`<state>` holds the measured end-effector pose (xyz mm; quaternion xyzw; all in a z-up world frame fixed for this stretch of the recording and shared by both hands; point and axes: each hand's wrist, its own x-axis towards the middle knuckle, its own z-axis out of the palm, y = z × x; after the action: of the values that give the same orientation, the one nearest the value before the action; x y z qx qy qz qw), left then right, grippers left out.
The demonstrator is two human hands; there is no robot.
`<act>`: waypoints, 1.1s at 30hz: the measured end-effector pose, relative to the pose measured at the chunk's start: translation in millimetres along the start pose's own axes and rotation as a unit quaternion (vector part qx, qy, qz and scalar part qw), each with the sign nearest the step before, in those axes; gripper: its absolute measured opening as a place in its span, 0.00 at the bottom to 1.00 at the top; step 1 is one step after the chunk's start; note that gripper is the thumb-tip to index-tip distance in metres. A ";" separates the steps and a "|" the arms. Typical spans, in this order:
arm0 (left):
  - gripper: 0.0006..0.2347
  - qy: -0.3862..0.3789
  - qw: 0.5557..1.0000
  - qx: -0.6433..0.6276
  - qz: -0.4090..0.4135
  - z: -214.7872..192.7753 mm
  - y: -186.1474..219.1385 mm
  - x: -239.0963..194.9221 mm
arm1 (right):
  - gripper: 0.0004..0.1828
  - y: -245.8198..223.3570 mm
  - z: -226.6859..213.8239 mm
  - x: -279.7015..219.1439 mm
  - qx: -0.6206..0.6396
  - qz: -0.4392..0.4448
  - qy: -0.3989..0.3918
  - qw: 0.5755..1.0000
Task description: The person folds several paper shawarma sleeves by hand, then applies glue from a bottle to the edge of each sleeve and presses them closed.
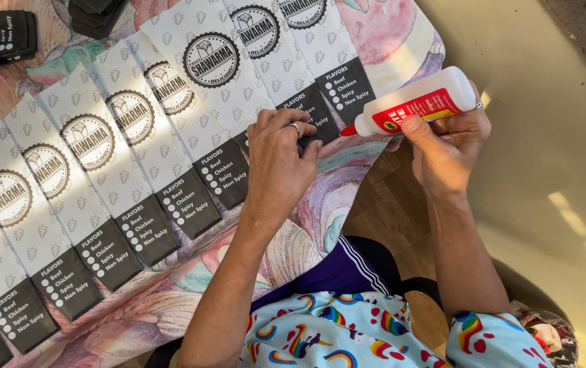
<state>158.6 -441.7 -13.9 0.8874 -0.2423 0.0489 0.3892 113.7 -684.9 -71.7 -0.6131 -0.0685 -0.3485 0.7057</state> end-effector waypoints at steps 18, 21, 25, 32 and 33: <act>0.07 0.009 0.999 -0.035 0.011 10.7 -8.2 -0.2 | 0.23 25.1 -12.4 -4.8 -0.007 0.001 0.020 1.000; 0.05 0.051 0.995 -0.084 0.033 -1.0 -14.0 1.2 | 0.20 5.4 2.6 -6.5 0.066 0.054 0.064 0.994; 0.04 0.047 0.998 -0.024 -0.017 -41.4 -9.8 -13.3 | 0.20 5.7 15.6 -9.2 0.084 0.053 0.072 0.992; 0.08 -0.026 0.998 0.009 -0.062 -51.7 -6.8 -31.1 | 0.25 -25.4 68.8 -10.3 0.032 0.011 -0.072 0.997; 0.11 -0.039 0.997 0.007 -0.062 -53.3 -6.2 -32.5 | 0.24 -27.3 68.8 -10.9 0.013 0.014 -0.108 0.994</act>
<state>138.4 -387.3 10.0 0.9047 -0.2011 -0.0079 0.3755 112.6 -617.8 -38.6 -0.6387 -0.1403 -0.2699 0.7068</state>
